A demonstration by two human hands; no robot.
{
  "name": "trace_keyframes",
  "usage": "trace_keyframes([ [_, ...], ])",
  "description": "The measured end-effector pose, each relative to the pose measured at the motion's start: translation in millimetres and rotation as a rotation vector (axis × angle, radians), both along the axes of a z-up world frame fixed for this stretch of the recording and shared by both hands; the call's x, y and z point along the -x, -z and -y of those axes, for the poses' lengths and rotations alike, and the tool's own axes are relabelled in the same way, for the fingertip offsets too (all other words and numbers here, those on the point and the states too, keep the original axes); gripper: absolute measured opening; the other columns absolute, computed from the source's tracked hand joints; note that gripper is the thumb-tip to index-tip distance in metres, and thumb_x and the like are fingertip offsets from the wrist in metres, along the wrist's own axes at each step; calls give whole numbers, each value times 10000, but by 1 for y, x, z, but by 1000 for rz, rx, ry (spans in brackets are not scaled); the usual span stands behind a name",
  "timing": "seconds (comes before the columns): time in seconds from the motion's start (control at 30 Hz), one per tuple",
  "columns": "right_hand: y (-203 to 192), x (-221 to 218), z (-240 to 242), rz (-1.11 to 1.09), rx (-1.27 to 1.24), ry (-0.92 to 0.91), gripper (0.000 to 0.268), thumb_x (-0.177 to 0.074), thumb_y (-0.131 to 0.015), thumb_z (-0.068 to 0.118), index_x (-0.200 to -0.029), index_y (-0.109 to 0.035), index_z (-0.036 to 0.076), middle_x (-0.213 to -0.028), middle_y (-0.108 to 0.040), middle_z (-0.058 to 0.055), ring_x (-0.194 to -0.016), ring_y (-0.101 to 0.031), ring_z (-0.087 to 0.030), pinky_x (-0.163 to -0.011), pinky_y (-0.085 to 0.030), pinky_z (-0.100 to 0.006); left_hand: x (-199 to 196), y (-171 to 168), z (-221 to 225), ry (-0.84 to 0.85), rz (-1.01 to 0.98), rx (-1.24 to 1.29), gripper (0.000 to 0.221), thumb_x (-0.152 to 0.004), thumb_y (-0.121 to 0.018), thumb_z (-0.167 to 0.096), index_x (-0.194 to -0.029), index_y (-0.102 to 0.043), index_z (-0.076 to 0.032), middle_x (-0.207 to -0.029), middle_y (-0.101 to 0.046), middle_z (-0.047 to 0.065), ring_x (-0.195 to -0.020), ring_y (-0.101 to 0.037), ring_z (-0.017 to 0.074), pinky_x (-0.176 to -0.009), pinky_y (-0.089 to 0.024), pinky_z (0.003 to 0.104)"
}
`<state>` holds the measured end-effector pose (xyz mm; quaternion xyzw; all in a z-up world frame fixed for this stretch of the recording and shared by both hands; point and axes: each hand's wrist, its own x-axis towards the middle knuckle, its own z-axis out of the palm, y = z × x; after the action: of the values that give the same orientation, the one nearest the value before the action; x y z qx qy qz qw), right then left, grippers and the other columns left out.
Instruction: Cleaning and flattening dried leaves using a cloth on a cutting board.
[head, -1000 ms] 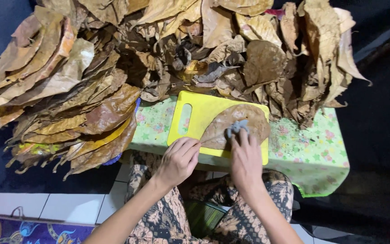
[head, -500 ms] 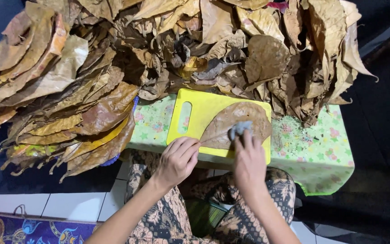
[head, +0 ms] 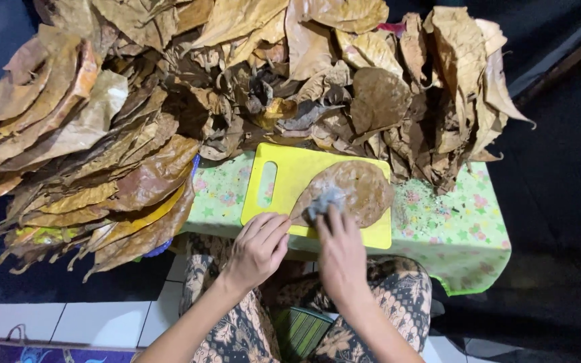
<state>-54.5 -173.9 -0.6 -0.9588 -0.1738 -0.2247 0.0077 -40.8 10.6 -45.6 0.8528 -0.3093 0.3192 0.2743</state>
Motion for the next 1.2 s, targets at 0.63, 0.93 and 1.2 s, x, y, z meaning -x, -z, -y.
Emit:
trace_keyframes([
  [0.63,33,-66,70,-200,149,269,420,-832,-619,87,-1230,-729,161,-1323,-579,-131,-1114,-616,-324,-730,-597,-392,-17,32,-3,-53,151,93,218,-917,-673,-145,-1102,-739,-50,-1096,-717,81,-1039,-683,259,-959,-551,393],
  [0.93,-8,-13,23,-231,203,86,402,-822,-624,11,-1199,-712,121,-1384,-525,-197,-1126,-599,-347,-821,-539,-380,-19,35,-3,-46,146,96,213,-928,-664,-146,-1105,-737,-52,-1095,-714,75,-1042,-674,260,-941,-539,389],
  [1.2,20,-63,81,-228,298,280,329,-884,-678,132,-1205,-734,171,-1317,-546,-95,-1039,-617,-252,-760,-577,-334,-23,43,-5,-51,143,97,218,-927,-655,-147,-1112,-741,-70,-1103,-717,59,-1044,-674,251,-945,-536,387],
])
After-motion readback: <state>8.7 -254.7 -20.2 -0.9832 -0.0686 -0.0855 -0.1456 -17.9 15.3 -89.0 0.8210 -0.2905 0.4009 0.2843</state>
